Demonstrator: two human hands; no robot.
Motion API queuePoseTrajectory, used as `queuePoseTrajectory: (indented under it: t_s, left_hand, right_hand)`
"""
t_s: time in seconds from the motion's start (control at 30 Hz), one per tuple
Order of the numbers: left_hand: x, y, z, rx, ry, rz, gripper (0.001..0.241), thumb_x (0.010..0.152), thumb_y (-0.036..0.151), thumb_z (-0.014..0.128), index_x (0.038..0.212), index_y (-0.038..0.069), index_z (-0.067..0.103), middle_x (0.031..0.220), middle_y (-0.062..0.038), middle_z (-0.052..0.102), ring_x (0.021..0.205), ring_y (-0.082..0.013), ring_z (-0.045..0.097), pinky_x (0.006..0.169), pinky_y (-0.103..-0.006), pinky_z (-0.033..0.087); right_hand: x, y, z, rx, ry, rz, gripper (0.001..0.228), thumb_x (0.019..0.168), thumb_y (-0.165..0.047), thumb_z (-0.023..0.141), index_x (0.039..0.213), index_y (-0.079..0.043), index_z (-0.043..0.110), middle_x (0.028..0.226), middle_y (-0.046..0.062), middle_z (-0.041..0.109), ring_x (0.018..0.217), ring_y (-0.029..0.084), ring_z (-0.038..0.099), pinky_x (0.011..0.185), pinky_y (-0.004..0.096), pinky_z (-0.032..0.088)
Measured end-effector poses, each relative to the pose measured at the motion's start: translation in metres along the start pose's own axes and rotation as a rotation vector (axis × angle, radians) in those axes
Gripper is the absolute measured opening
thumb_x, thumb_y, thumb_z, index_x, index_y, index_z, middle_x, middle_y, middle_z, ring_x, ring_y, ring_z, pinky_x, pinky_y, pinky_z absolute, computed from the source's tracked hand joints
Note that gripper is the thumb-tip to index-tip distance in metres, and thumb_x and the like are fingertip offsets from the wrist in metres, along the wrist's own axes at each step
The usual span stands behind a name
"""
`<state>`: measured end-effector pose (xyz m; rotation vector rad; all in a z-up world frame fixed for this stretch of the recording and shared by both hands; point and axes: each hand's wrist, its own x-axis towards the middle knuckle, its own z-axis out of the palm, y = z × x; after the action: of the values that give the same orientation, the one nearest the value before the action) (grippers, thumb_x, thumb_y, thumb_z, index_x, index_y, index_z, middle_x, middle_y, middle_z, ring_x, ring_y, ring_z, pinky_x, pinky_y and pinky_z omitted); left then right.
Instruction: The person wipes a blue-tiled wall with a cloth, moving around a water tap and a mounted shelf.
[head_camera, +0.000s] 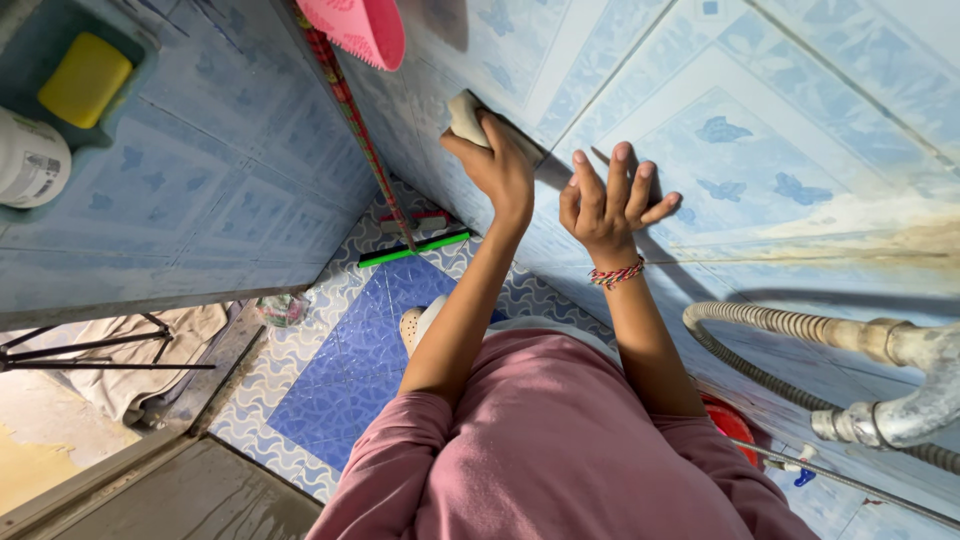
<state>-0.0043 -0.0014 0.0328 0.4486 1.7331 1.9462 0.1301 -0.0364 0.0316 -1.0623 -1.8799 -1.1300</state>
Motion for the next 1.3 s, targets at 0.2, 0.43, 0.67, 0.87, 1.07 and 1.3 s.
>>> queuePoseTrajectory:
  t_s: [0.2,0.43,0.67,0.87,1.07,1.3]
  left_hand:
    - [0.052,-0.035,0.007,-0.084,0.066,0.045,0.039,0.104,0.028,0.048,0.123,-0.005,0.039,0.115,-0.027,0.060,0.100,-0.0309,0.064,0.090,-0.0430,0.052]
    - [0.100,-0.055,0.015,-0.165,0.218,-0.102,0.053,0.101,0.035,0.049,0.123,-0.010,0.033,0.118,-0.033,0.056,0.104,-0.0364,0.065,0.090,-0.0447,0.055]
    - [0.064,-0.052,0.006,-0.108,0.172,-0.191,0.053,0.102,0.036,0.055,0.126,-0.006,0.034,0.119,-0.031,0.056,0.104,-0.0348,0.063,0.090,-0.0443,0.052]
    - [-0.018,-0.030,0.013,-0.173,0.056,-0.121,0.043,0.104,0.029,0.053,0.121,-0.004,0.032,0.111,-0.024,0.055,0.100,-0.0274,0.058,0.089,-0.0405,0.050]
    - [-0.022,-0.014,0.003,-0.230,-0.019,-0.041,0.040,0.105,0.026,0.052,0.122,-0.005,0.033,0.112,-0.021,0.055,0.102,-0.0239,0.056,0.092,-0.0369,0.048]
    - [0.077,-0.073,0.010,-0.280,0.196,-0.308,0.054,0.099,0.036,0.056,0.124,-0.006,0.034,0.116,-0.024,0.055,0.104,-0.0293,0.059,0.089,-0.0391,0.052]
  right_hand:
    - [-0.007,0.005,0.003,0.018,0.019,-0.016,0.034,0.100,-0.025,0.061,0.134,-0.023,0.065,0.159,0.016,0.045,0.160,0.033,0.015,0.126,0.060,-0.008]
    - [-0.002,0.004,0.004,0.025,0.039,-0.020,0.034,0.099,-0.022,0.062,0.132,-0.022,0.066,0.158,0.017,0.044,0.159,0.033,0.015,0.125,0.060,-0.010]
    - [-0.005,-0.002,0.009,0.031,0.062,0.007,0.026,0.101,-0.023,0.064,0.126,-0.022,0.067,0.159,0.016,0.044,0.159,0.033,0.014,0.125,0.061,-0.008]
    - [-0.008,-0.004,0.009,-0.012,0.019,0.007,0.023,0.106,-0.026,0.059,0.127,-0.020,0.067,0.159,0.018,0.042,0.159,0.035,0.014,0.124,0.063,-0.007]
    - [-0.007,-0.008,0.010,-0.014,0.008,0.016,0.024,0.107,-0.027,0.057,0.127,-0.019,0.066,0.159,0.018,0.042,0.159,0.036,0.014,0.124,0.064,-0.006]
    - [-0.007,-0.006,0.013,0.012,0.013,0.022,0.025,0.106,-0.023,0.057,0.130,-0.018,0.062,0.161,0.019,0.039,0.159,0.036,0.011,0.124,0.063,-0.007]
